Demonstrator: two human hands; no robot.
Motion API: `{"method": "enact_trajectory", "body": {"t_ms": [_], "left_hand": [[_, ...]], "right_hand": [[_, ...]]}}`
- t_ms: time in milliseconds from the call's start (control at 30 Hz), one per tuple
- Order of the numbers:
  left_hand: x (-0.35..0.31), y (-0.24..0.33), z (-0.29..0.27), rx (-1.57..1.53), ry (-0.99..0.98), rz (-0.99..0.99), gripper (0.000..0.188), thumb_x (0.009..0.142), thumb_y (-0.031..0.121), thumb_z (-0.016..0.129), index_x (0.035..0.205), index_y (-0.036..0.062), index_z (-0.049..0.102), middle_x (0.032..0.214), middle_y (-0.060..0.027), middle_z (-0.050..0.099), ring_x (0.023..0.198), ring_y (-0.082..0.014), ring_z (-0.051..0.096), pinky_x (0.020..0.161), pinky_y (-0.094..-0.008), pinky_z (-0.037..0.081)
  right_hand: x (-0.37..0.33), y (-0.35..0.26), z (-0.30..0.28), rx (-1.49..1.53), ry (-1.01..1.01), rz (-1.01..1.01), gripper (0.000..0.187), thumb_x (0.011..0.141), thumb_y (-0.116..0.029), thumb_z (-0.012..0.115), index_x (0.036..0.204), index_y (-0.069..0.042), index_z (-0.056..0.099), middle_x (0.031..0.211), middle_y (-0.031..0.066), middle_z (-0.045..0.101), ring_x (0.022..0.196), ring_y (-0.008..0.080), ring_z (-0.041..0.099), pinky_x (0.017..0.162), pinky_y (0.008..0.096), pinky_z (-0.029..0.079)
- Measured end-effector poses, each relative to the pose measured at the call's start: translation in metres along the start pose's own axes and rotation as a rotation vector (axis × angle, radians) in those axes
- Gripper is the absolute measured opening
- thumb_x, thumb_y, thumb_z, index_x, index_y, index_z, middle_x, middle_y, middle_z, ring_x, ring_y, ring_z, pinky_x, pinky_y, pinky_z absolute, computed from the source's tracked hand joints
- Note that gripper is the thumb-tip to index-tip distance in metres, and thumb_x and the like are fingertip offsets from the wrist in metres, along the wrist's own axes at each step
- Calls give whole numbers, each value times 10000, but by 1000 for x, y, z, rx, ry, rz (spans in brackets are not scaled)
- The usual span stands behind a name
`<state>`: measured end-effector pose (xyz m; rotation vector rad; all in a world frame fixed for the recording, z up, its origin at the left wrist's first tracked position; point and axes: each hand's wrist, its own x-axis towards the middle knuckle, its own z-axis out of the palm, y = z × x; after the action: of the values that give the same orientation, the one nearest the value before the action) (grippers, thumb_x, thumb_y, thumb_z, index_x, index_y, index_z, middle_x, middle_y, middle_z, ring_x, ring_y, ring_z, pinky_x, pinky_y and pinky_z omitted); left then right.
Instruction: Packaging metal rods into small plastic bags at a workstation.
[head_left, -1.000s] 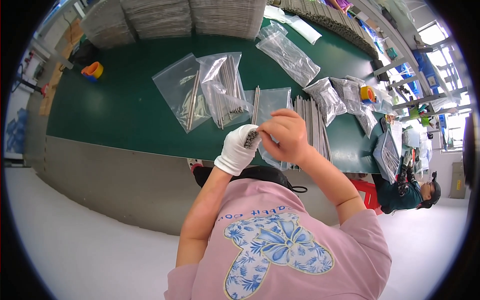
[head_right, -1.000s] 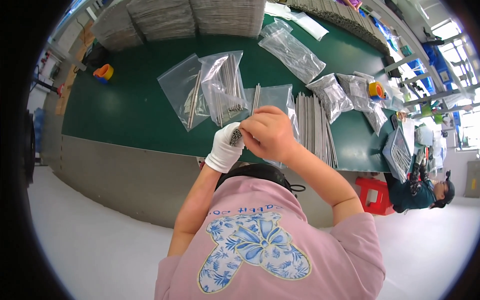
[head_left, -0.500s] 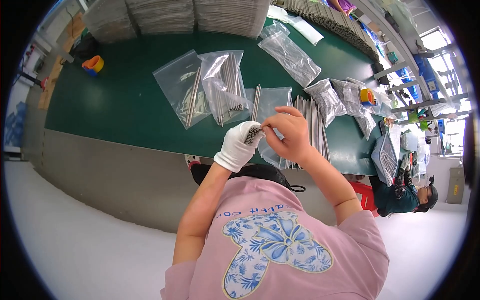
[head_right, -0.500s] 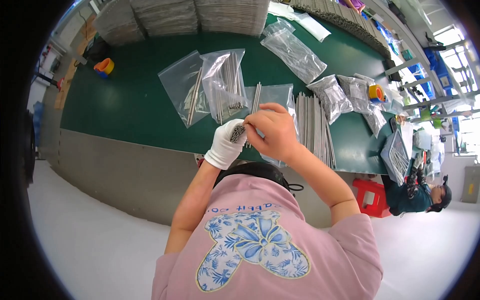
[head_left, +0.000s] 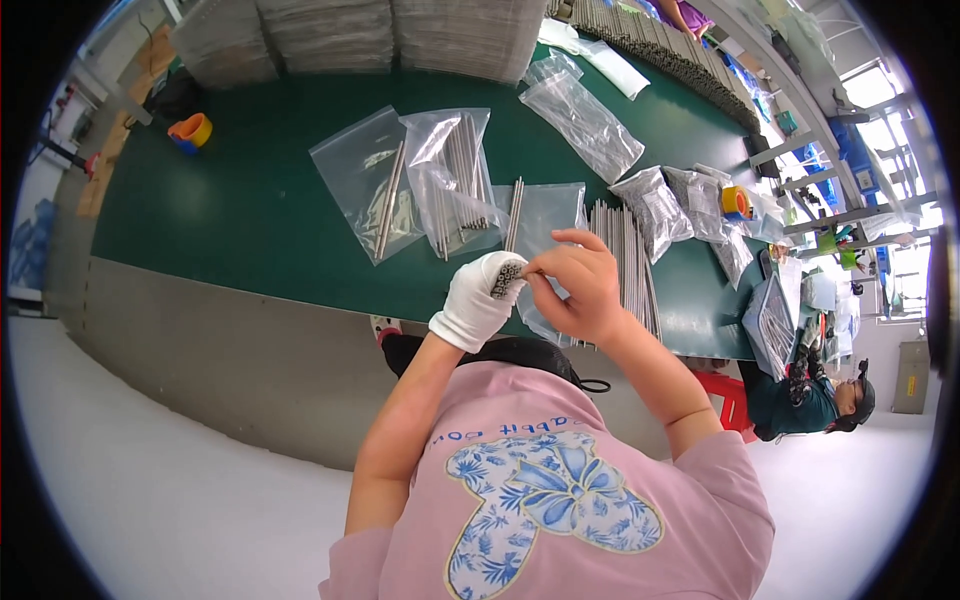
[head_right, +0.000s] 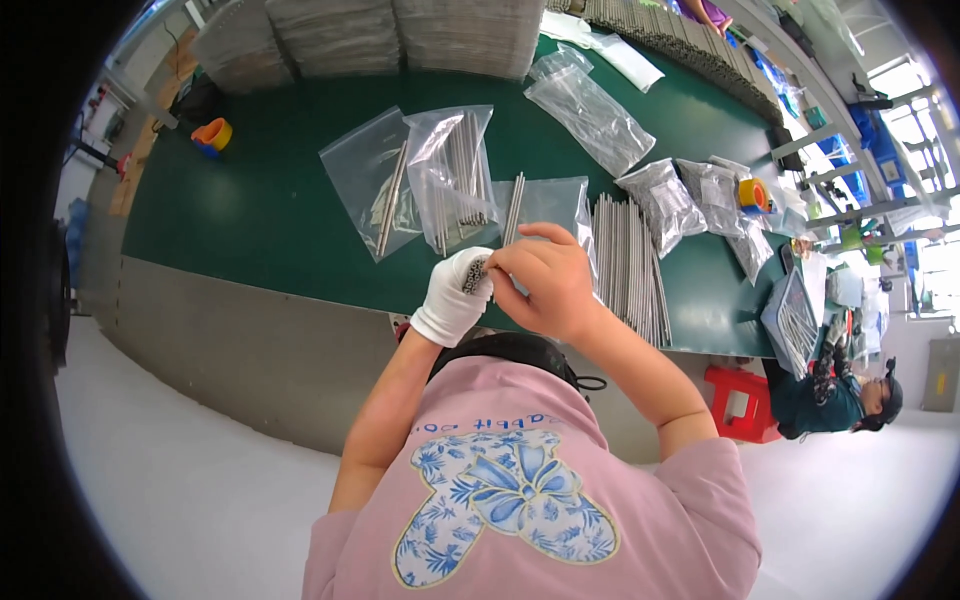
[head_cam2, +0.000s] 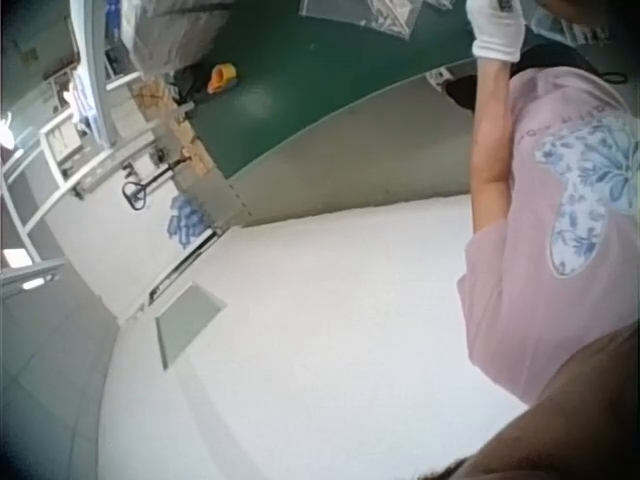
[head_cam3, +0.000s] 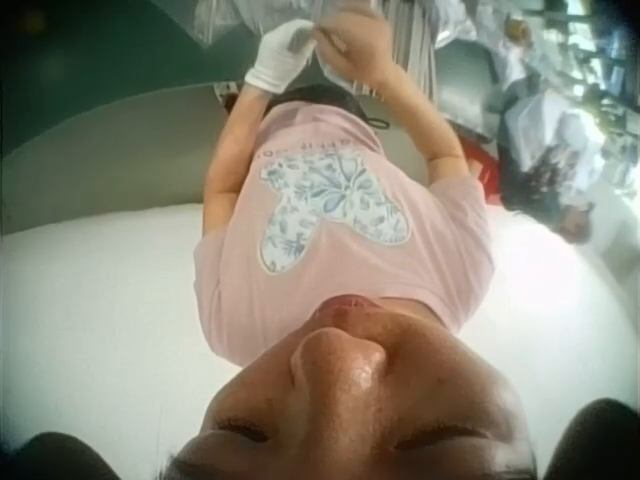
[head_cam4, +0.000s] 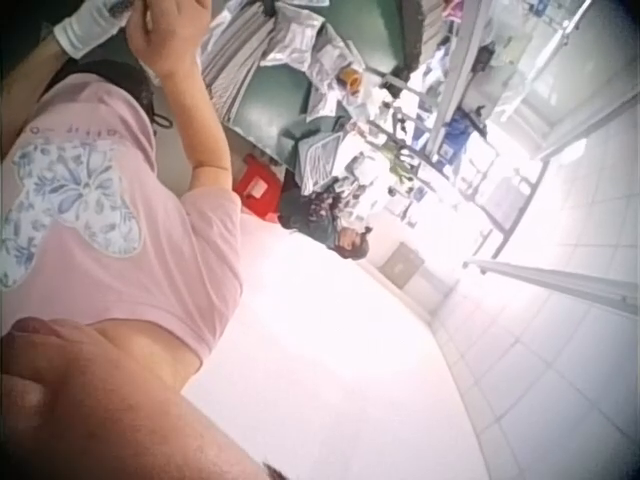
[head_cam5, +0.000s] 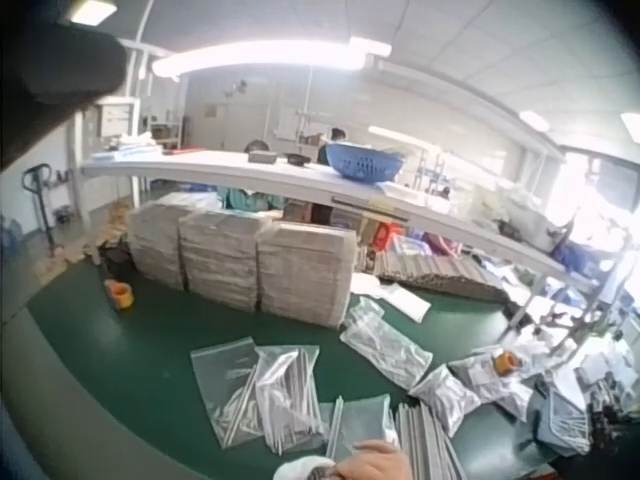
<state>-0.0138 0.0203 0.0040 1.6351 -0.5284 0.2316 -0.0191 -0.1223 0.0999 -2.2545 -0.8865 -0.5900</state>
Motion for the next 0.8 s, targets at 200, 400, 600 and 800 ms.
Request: {"method": "enact_trajectory", "body": {"t_ms": [200, 400, 600, 800], "left_hand": [[3, -1, 0, 20, 6, 14, 197, 741, 42, 664, 912, 61, 567, 787, -127, 596, 716, -327, 581, 629, -360, 476], [5, -2, 0, 3, -10, -15, 196, 737, 35, 651, 912, 66, 569, 790, -124, 598, 728, -330, 583, 642, -366, 476], [1, -5, 2, 9, -5, -3, 209, 733, 42, 656, 920, 72, 570, 789, -127, 599, 727, -333, 584, 633, -366, 477], [1, 1, 3, 19, -23, -25, 184, 756, 74, 657, 918, 79, 572, 790, -121, 603, 720, -337, 584, 620, -375, 474]], "right_hand": [[0, 5, 3, 4, -62, 14, 130, 655, 22, 608, 752, -65, 615, 649, 27, 612, 541, 182, 570, 794, 370, 478], [6, 4, 3, -14, -58, -15, 133, 647, 26, 606, 748, -59, 610, 666, 37, 621, 550, 182, 577, 790, 369, 482], [6, 1, 2, -51, -64, -50, 136, 648, 30, 602, 743, -67, 611, 649, 31, 618, 543, 178, 575, 803, 368, 477], [5, 1, -2, -72, -14, -21, 128, 659, 28, 604, 740, -71, 608, 642, 19, 617, 535, 173, 571, 824, 380, 467]]}}
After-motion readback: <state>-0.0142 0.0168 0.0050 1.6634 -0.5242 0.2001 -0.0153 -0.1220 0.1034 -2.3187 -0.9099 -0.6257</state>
